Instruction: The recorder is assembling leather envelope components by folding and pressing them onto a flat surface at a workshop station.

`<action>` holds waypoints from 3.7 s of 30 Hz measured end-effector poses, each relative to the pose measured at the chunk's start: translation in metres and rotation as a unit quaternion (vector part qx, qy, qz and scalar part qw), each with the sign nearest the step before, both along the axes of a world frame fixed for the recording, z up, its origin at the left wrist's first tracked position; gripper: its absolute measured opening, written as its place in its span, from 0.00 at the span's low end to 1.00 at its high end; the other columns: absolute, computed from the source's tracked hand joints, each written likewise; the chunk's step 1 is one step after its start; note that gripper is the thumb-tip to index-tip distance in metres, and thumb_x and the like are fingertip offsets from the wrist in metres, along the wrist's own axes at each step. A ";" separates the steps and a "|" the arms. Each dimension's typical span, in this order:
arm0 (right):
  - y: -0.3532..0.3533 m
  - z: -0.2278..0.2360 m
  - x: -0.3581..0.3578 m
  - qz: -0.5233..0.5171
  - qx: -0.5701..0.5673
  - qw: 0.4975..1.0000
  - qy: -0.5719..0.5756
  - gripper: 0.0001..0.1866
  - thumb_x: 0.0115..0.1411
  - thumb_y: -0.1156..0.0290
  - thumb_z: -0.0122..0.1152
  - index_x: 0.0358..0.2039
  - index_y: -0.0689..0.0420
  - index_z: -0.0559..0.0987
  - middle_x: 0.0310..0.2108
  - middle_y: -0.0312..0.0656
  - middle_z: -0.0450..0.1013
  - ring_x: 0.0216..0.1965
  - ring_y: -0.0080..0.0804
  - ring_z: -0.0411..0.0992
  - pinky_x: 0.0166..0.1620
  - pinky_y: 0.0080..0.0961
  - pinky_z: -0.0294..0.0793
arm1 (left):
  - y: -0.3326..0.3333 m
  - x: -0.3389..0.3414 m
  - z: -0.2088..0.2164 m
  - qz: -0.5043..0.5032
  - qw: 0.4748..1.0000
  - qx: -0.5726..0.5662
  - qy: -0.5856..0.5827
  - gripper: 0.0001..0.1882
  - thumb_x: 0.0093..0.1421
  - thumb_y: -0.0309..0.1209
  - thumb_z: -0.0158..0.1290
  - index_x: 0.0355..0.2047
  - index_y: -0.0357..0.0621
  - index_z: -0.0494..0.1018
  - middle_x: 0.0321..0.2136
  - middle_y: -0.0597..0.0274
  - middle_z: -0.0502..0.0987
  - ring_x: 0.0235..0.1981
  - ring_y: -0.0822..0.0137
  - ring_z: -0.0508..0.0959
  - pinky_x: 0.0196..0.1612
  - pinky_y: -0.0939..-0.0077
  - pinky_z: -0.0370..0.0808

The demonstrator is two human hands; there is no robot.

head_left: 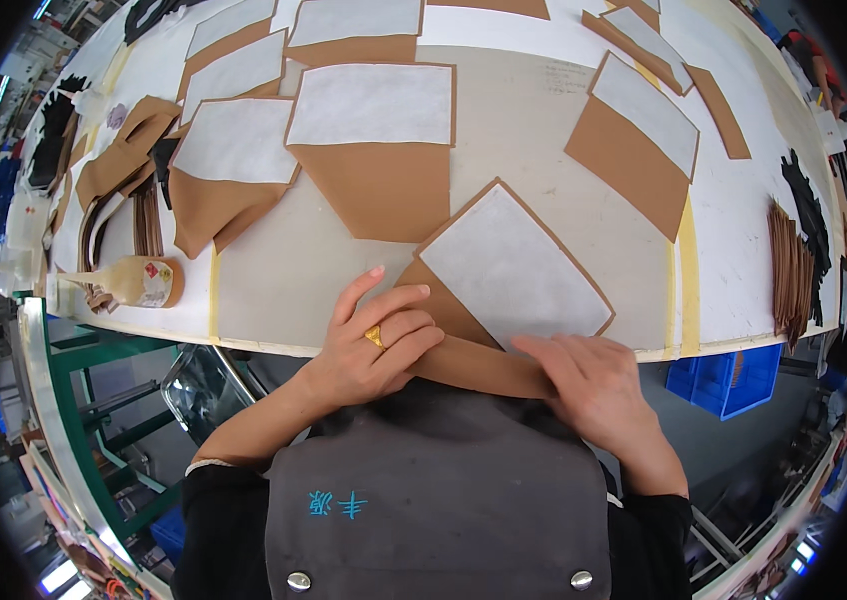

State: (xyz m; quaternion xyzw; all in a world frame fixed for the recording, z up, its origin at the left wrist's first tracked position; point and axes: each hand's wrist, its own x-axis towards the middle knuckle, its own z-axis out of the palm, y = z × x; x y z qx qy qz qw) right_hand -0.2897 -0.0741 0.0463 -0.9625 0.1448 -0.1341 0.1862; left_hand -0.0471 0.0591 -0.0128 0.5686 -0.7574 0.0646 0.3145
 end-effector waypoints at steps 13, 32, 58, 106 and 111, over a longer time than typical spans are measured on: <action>-0.017 -0.003 -0.068 -0.223 0.350 0.904 -0.096 0.08 0.53 0.82 0.65 0.34 0.59 0.84 0.33 0.35 0.78 0.32 0.22 0.74 0.31 0.19 0.69 | -0.018 -0.011 0.015 -0.082 0.895 0.204 0.389 0.16 0.53 0.18 0.58 0.43 0.43 0.81 0.35 0.64 0.80 0.40 0.64 0.77 0.44 0.74 0.72; -0.053 -0.045 -0.035 -0.275 0.100 0.947 -0.131 0.11 0.56 0.83 0.67 0.40 0.60 0.81 0.32 0.41 0.77 0.24 0.26 0.74 0.26 0.19 0.72 | -0.066 -0.023 0.001 0.099 0.946 0.129 0.281 0.16 0.57 0.18 0.61 0.47 0.41 0.80 0.27 0.63 0.76 0.22 0.72 0.73 0.24 0.80 0.69; -0.054 -0.045 -0.030 -0.337 0.160 0.922 -0.099 0.10 0.56 0.85 0.66 0.38 0.59 0.84 0.30 0.39 0.75 0.19 0.20 0.71 0.22 0.16 0.69 | -0.069 -0.023 0.003 0.158 0.920 0.187 0.307 0.12 0.54 0.19 0.65 0.41 0.41 0.83 0.27 0.64 0.78 0.19 0.77 0.73 0.22 0.83 0.69; -0.068 -0.012 -0.024 -0.161 -0.132 0.969 0.136 0.33 0.45 0.75 0.63 0.57 0.48 0.79 0.44 0.35 0.72 0.40 0.33 0.69 0.30 0.24 0.69 | -0.089 -0.022 0.038 0.054 0.954 0.274 -0.111 0.33 0.56 0.47 0.61 0.63 0.56 0.71 0.46 0.59 0.73 0.42 0.56 0.70 0.42 0.63 0.68; -0.068 -0.014 -0.018 -0.145 -0.139 0.963 0.177 0.32 0.50 0.72 0.62 0.59 0.48 0.77 0.44 0.35 0.70 0.41 0.33 0.68 0.29 0.24 0.64 | -0.092 -0.027 0.034 0.054 0.948 0.268 -0.162 0.35 0.57 0.50 0.59 0.64 0.57 0.71 0.41 0.57 0.70 0.43 0.55 0.69 0.40 0.63 0.62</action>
